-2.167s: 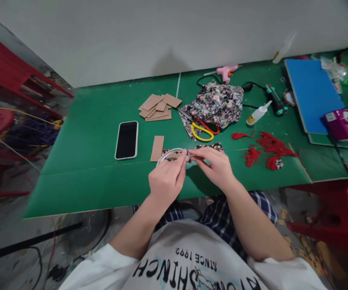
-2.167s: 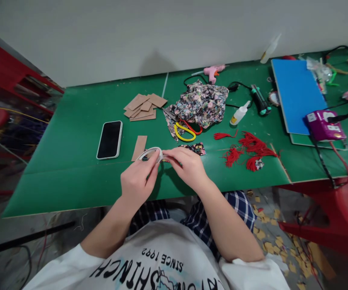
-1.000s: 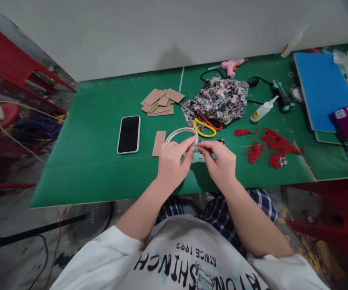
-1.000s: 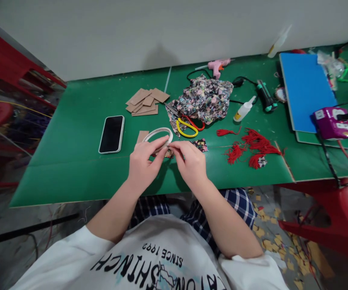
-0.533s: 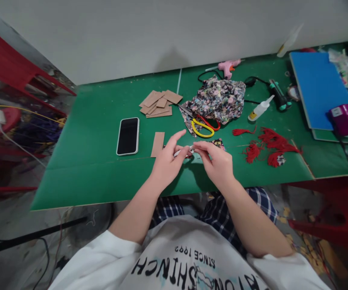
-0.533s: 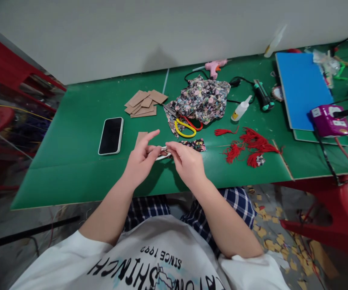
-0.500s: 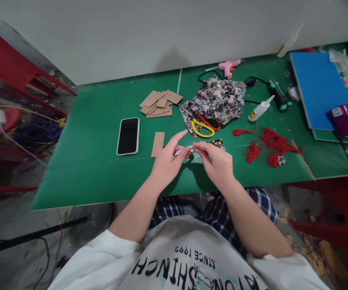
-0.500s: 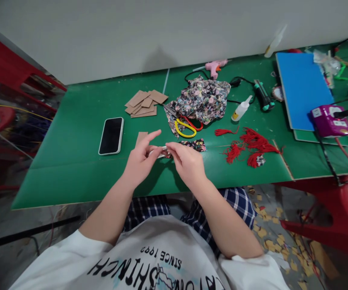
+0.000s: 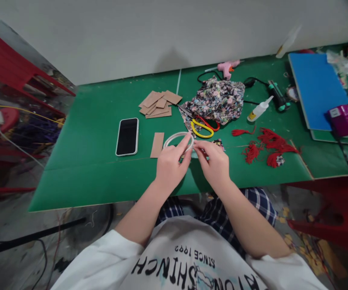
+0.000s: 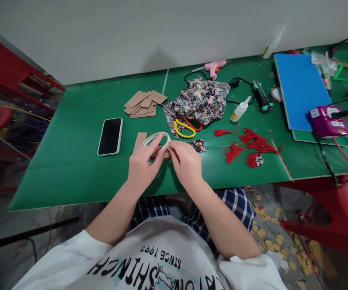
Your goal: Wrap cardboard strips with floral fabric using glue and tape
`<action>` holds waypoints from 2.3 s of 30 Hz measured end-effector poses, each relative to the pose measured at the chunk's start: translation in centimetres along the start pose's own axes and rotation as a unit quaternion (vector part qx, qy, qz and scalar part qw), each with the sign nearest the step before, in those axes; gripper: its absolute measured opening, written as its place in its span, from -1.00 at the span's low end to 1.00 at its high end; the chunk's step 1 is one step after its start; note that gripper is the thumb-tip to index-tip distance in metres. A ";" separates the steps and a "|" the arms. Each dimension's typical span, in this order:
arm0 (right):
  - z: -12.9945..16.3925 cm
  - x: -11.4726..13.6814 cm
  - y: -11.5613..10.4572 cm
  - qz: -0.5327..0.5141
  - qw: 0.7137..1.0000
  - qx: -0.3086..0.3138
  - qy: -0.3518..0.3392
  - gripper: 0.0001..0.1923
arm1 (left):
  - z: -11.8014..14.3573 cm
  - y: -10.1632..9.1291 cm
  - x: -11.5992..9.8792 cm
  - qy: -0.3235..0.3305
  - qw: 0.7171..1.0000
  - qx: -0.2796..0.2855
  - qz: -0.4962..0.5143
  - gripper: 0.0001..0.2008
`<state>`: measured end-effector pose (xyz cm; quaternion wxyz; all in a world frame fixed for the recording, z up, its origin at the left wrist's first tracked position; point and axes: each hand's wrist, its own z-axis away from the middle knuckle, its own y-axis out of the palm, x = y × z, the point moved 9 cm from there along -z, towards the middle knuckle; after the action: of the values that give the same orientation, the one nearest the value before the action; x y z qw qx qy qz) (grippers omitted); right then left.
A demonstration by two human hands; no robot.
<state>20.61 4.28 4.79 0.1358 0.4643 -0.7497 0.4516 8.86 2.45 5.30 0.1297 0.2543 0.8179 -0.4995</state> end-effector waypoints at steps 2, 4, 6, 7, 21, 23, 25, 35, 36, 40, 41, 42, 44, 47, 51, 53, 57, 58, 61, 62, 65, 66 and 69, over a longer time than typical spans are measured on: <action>0.0 -0.4 -0.2 -0.023 0.999 -0.012 0.031 -0.86 | -0.1 -0.1 -0.4 0.016 1.000 -0.013 -0.006 -0.57; 0.0 -0.7 -0.1 -0.040 0.998 -0.014 0.053 -0.87 | -0.2 -0.2 -0.6 0.026 0.999 -0.022 -0.011 -0.56; 0.0 -0.8 0.2 -0.058 0.996 -0.004 0.065 -0.88 | -0.3 -0.3 -0.9 0.041 0.998 -0.030 -0.027 -0.56; 0.0 -0.9 0.4 -0.067 0.995 0.003 0.071 -0.89 | -0.3 -0.4 -1.2 0.054 0.997 -0.033 -0.038 -0.56; 2.4 -5.6 5.7 -0.482 0.767 0.065 0.419 -0.85 | 0.7 -1.2 -4.2 0.312 0.934 -0.151 -0.090 -0.49; 2.3 -6.6 5.2 -0.485 0.756 0.027 0.438 -0.83 | 0.4 -1.7 -4.0 0.315 0.931 -0.158 -0.094 -0.52; 1.9 -7.1 4.3 -0.491 0.756 0.001 0.433 -0.81 | -0.9 -1.8 -2.6 0.278 0.943 -0.146 -0.110 -0.54; 0.5 -7.2 1.9 -0.444 0.823 -0.029 0.354 -0.79 | -6.0 4.8 5.6 0.140 0.966 0.078 -0.205 -0.56; 0.4 -7.2 1.8 -0.440 0.827 -0.028 0.349 -0.78 | -5.9 4.7 5.4 0.130 0.971 0.075 -0.186 -0.57; 0.1 -6.7 2.0 -0.453 0.826 -0.001 0.335 -0.62 | -5.3 2.6 3.3 0.073 0.997 0.031 0.010 -0.72; 0.0 -6.6 2.2 -0.458 0.825 0.007 0.332 -0.58 | -5.0 2.6 3.0 0.045 0.994 0.046 0.091 -0.75; 0.0 -6.5 2.3 -0.461 0.825 0.013 0.328 -0.55 | -4.7 2.9 2.8 0.007 0.983 0.073 0.166 -0.75; 0.0 -6.3 2.4 -0.456 0.832 0.021 0.317 -0.59 | -3.8 3.6 3.0 -0.090 0.949 0.109 0.281 -0.74; 0.1 -6.0 2.7 -0.416 0.861 0.042 0.289 -0.70 | -2.6 5.1 3.6 -0.191 0.895 0.147 0.376 -0.74; 0.3 -5.5 2.8 -0.329 0.909 0.053 0.252 -0.79 | -2.1 6.1 4.1 -0.207 0.872 0.157 0.414 -0.79; 0.3 -5.5 2.4 -0.297 0.922 0.027 0.246 -0.82 | -2.4 5.6 4.2 -0.181 0.883 0.113 0.418 -0.84; 0.3 -5.6 1.3 -0.260 0.929 -0.029 0.261 -0.74 | -2.8 3.9 4.2 -0.140 0.888 0.001 0.438 -0.94; 0.4 -5.8 1.2 -0.261 0.926 -0.033 0.271 -0.75 | -2.8 3.9 4.3 -0.146 0.882 -0.007 0.448 -0.94; 0.5 -6.1 1.7 -0.287 0.910 -0.025 0.300 -0.85 | -2.7 4.4 4.3 -0.164 0.870 0.001 0.466 -0.92; 0.6 -6.2 1.9 -0.298 0.904 -0.017 0.306 -0.86 | -2.6 4.5 4.4 -0.171 0.866 0.004 0.470 -0.91; 0.8 -6.2 2.6 -0.327 0.889 -0.010 0.322 -0.85 | -2.2 4.9 4.3 -0.194 0.853 0.012 0.484 -0.89; 0.8 -6.3 2.8 -0.332 0.885 -0.010 0.327 -0.83 | -2.0 5.0 4.2 -0.204 0.849 0.016 0.488 -0.88; 1.1 -6.3 3.2 -0.338 0.882 0.005 0.329 -0.84 | -1.2 5.3 4.1 -0.228 0.832 0.032 0.504 -0.87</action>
<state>21.55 7.52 -1.49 0.5163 0.5150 -0.4572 0.5091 8.35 6.63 -0.05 0.5382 0.5139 0.5071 -0.4348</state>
